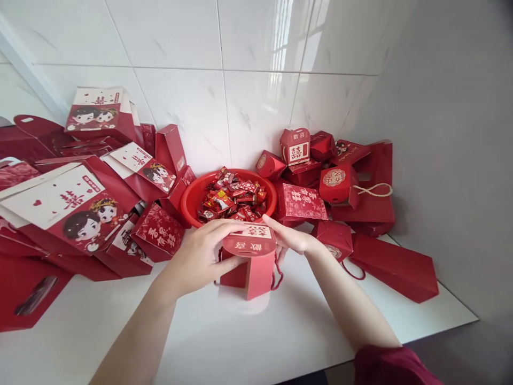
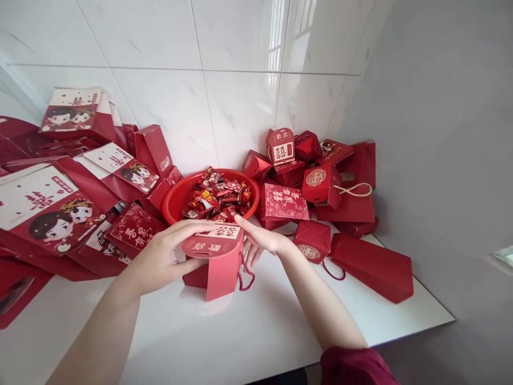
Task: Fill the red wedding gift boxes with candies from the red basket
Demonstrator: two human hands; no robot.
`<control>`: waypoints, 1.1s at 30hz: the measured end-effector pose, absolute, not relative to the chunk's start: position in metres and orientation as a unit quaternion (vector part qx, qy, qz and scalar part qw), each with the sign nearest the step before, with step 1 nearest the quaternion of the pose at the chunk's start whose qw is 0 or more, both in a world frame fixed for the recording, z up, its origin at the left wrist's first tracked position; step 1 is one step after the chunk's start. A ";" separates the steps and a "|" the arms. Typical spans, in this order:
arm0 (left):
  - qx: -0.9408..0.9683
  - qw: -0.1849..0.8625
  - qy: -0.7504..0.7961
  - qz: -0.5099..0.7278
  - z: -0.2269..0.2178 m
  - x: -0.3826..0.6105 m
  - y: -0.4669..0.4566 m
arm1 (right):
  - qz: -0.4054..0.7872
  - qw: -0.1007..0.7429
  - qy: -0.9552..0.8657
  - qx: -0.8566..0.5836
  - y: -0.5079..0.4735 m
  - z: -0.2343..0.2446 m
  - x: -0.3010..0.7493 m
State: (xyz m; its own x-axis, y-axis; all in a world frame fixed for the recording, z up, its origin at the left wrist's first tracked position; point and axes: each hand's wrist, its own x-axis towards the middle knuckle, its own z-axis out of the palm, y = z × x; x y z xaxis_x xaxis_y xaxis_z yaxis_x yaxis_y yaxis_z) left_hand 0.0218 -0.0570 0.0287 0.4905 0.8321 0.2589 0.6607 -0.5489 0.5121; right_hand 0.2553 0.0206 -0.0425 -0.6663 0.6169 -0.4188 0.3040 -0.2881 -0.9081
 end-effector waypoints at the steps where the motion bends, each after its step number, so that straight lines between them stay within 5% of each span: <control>1: 0.841 0.192 0.453 0.224 0.026 0.020 -0.057 | 0.677 0.090 -0.600 -0.416 0.020 -0.045 0.253; 10: 0.795 0.152 0.575 0.120 0.004 0.014 -0.041 | 0.304 0.200 -0.817 -0.447 0.003 -0.036 0.256; 16: 0.795 0.164 0.571 0.125 -0.002 0.019 -0.037 | 0.285 0.270 -0.862 -0.321 -0.023 -0.018 0.249; 23: 0.794 0.183 0.559 0.153 -0.011 0.020 -0.030 | 0.271 0.232 -0.840 -0.408 -0.017 -0.034 0.243; 33: 0.777 0.308 0.549 0.007 -0.023 -0.003 -0.015 | 0.254 0.140 -0.885 -0.364 -0.031 -0.028 0.238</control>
State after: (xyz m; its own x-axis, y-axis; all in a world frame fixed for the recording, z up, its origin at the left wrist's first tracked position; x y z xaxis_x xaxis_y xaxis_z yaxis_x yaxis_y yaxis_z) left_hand -0.0033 -0.0149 -0.0230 0.3978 0.8573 -0.3267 0.8487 -0.2085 0.4861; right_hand 0.2384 -0.0306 -0.0276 -0.6959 0.7154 0.0629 0.5728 0.6057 -0.5522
